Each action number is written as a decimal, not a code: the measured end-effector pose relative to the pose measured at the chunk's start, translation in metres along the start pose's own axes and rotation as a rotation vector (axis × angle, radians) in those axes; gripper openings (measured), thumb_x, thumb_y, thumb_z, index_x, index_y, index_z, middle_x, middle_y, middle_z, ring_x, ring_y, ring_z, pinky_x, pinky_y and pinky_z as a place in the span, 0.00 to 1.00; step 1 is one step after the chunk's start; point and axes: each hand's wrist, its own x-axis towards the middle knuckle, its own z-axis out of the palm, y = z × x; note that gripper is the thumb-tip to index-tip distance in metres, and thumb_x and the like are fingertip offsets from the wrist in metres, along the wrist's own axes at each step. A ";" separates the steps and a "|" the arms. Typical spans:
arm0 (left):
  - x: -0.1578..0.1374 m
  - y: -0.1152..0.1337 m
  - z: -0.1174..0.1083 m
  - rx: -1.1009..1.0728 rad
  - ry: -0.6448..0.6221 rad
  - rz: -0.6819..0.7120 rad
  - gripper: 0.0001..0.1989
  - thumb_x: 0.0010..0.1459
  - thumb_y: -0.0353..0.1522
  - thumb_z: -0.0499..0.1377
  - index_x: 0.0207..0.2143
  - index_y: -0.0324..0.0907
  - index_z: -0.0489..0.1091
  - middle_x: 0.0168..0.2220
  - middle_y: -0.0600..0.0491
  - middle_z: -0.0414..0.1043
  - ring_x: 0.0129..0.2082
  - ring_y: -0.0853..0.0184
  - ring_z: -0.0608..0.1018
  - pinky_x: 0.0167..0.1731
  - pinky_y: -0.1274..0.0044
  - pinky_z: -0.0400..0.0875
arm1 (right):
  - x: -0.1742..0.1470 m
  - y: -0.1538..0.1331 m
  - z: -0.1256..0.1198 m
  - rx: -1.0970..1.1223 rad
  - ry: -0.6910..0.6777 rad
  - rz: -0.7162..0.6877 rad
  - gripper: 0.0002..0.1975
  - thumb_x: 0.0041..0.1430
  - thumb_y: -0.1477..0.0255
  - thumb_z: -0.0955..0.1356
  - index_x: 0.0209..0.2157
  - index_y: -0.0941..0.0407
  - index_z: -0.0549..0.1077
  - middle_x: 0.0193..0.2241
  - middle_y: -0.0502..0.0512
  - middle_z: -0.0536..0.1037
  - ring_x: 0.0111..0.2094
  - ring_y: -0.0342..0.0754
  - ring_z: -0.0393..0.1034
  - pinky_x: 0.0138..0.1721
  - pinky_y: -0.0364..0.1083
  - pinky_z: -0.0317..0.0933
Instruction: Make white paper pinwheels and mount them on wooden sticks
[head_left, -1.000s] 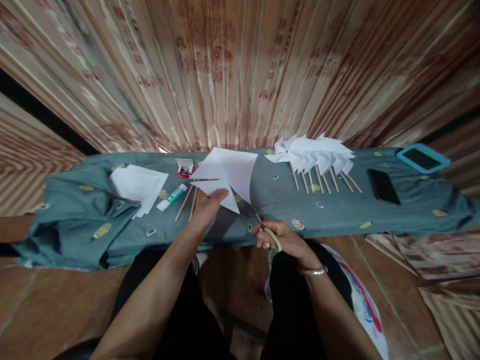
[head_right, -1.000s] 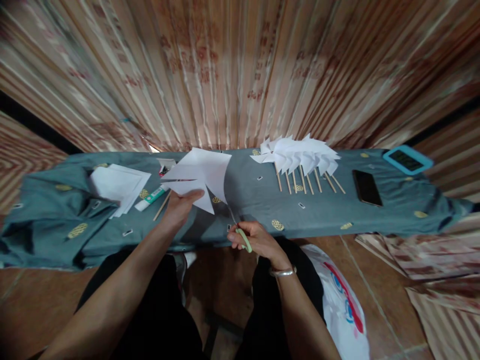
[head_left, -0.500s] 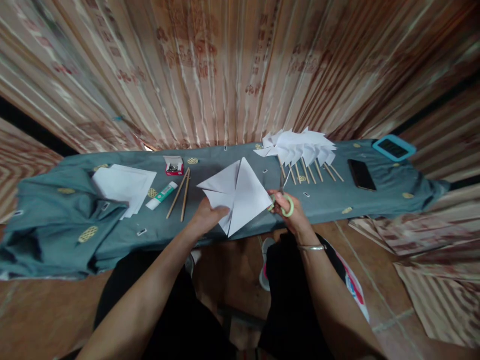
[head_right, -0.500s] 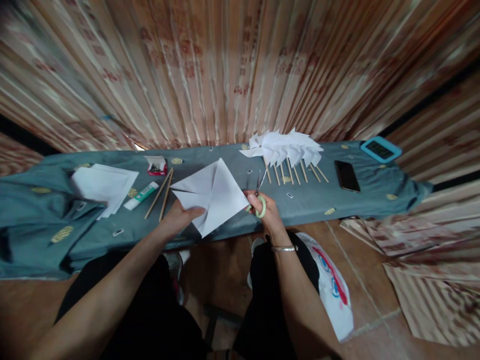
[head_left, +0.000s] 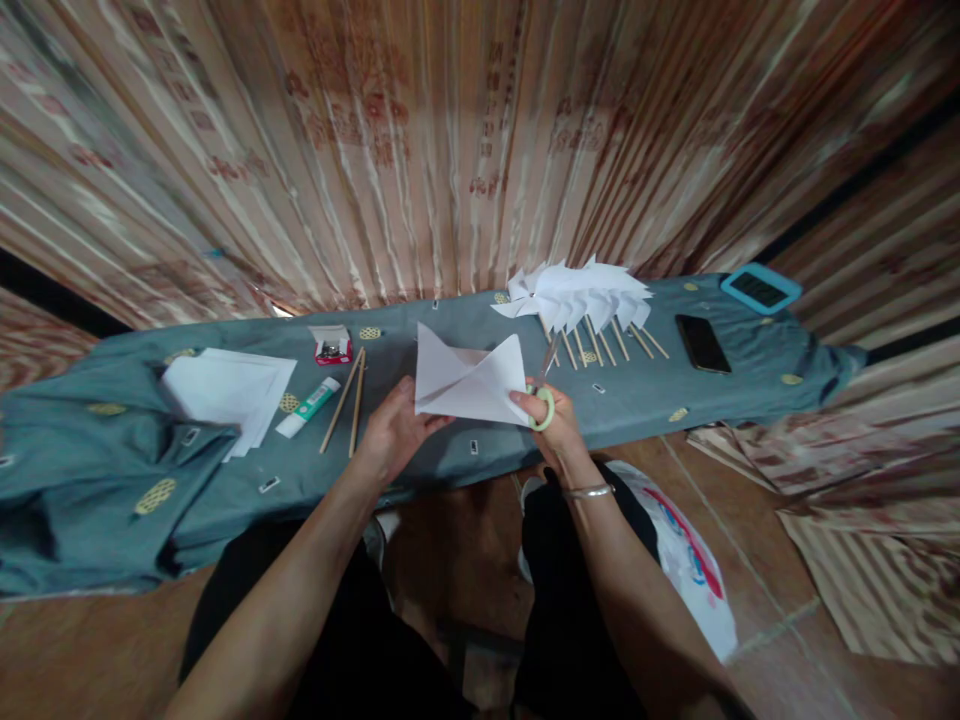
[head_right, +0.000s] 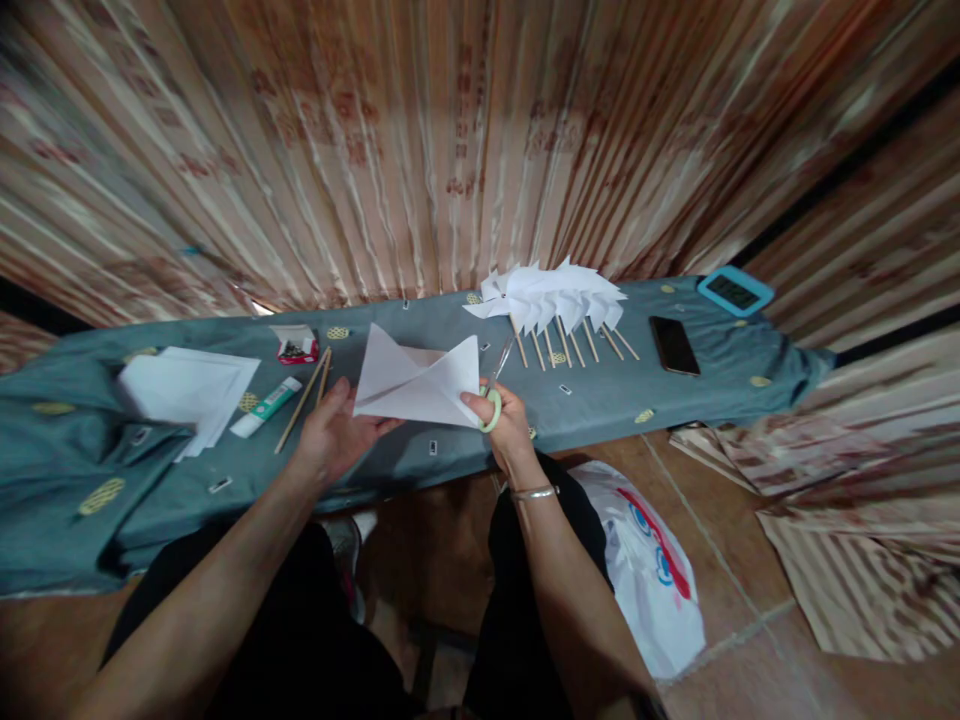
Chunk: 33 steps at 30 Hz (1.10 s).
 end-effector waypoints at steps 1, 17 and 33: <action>0.000 -0.001 0.002 -0.023 -0.025 -0.010 0.23 0.43 0.47 0.67 0.38 0.42 0.75 0.41 0.48 0.78 0.44 0.57 0.78 0.44 0.67 0.73 | 0.001 0.002 0.004 0.021 0.045 -0.029 0.22 0.32 0.62 0.78 0.31 0.55 0.75 0.25 0.48 0.79 0.26 0.45 0.70 0.33 0.45 0.64; 0.029 -0.017 0.030 -0.240 0.349 0.097 0.08 0.59 0.32 0.59 0.42 0.41 0.70 0.39 0.52 0.79 0.38 0.65 0.80 0.41 0.74 0.76 | -0.007 0.018 0.032 -0.219 0.028 -0.104 0.26 0.40 0.50 0.75 0.34 0.55 0.74 0.20 0.46 0.73 0.23 0.43 0.66 0.27 0.43 0.61; 0.044 0.003 0.008 -0.215 0.341 0.227 0.14 0.59 0.35 0.61 0.47 0.42 0.71 0.43 0.50 0.79 0.44 0.63 0.79 0.43 0.75 0.75 | -0.025 0.020 0.016 -0.373 -0.611 0.208 0.27 0.46 0.48 0.72 0.35 0.57 0.76 0.24 0.52 0.78 0.25 0.43 0.70 0.27 0.42 0.64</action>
